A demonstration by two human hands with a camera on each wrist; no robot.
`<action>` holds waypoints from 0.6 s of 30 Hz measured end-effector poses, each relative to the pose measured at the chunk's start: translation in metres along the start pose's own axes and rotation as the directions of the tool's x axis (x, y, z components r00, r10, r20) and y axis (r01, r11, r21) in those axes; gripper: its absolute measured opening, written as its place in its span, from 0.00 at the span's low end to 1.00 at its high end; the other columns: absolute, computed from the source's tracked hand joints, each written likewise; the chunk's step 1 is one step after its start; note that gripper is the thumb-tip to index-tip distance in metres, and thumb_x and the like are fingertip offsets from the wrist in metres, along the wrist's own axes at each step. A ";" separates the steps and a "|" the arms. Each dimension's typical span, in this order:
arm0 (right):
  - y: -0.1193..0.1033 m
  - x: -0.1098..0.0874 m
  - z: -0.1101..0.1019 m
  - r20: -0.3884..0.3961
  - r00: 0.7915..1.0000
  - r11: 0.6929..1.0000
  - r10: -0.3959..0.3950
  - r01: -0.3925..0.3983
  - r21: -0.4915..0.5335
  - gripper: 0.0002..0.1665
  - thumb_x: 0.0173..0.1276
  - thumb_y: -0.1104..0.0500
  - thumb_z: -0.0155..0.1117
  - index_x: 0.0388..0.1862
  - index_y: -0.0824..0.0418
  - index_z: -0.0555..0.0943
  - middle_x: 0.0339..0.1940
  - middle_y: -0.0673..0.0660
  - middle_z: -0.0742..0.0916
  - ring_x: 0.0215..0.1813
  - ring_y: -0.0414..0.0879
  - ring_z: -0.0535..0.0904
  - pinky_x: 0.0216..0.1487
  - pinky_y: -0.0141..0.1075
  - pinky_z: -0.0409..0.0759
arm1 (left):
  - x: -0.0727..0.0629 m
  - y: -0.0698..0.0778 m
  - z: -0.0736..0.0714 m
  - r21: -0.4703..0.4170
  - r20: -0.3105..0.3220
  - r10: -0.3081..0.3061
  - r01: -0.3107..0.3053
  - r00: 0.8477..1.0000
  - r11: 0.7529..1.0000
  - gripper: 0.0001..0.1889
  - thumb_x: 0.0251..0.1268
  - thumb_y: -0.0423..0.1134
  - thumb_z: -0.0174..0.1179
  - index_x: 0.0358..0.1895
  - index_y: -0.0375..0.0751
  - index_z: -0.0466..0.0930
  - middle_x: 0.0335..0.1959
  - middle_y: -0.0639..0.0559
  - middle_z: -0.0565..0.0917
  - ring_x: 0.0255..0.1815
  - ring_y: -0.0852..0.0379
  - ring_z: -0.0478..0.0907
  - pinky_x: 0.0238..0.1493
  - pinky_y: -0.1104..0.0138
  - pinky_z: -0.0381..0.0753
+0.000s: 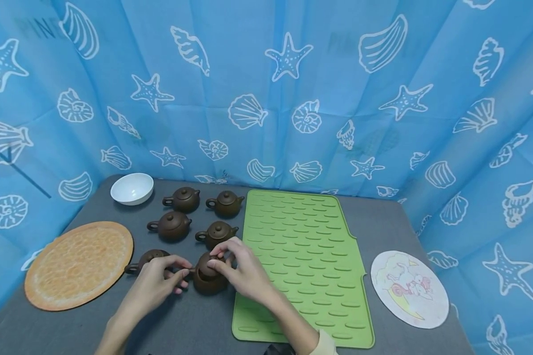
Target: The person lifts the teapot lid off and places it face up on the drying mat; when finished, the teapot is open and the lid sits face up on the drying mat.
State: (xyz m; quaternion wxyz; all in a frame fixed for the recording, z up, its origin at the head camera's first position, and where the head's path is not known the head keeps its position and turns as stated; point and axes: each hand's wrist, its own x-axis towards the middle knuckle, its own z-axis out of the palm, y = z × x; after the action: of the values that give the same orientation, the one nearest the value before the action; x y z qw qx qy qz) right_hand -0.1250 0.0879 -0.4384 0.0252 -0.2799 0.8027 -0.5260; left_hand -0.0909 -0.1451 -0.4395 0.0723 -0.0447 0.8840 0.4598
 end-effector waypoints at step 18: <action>0.028 -0.009 -0.082 0.155 0.984 0.930 0.091 -0.139 0.339 0.29 0.86 0.63 0.58 0.81 0.67 0.68 0.79 0.72 0.75 0.50 0.61 0.93 0.47 0.59 0.92 | 0.002 -0.003 -0.001 -0.006 0.015 -0.011 0.011 1.000 1.000 0.08 0.74 0.28 0.67 0.48 0.42 0.91 0.43 0.51 0.93 0.29 0.61 0.89 0.26 0.69 0.86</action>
State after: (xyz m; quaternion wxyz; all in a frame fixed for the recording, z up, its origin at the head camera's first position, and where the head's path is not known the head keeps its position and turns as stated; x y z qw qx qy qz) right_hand -0.1562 0.1683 -0.4280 0.1600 -0.2586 0.7083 -0.6370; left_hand -0.0926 -0.1478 -0.4411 0.0812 -0.0462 0.8818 0.4622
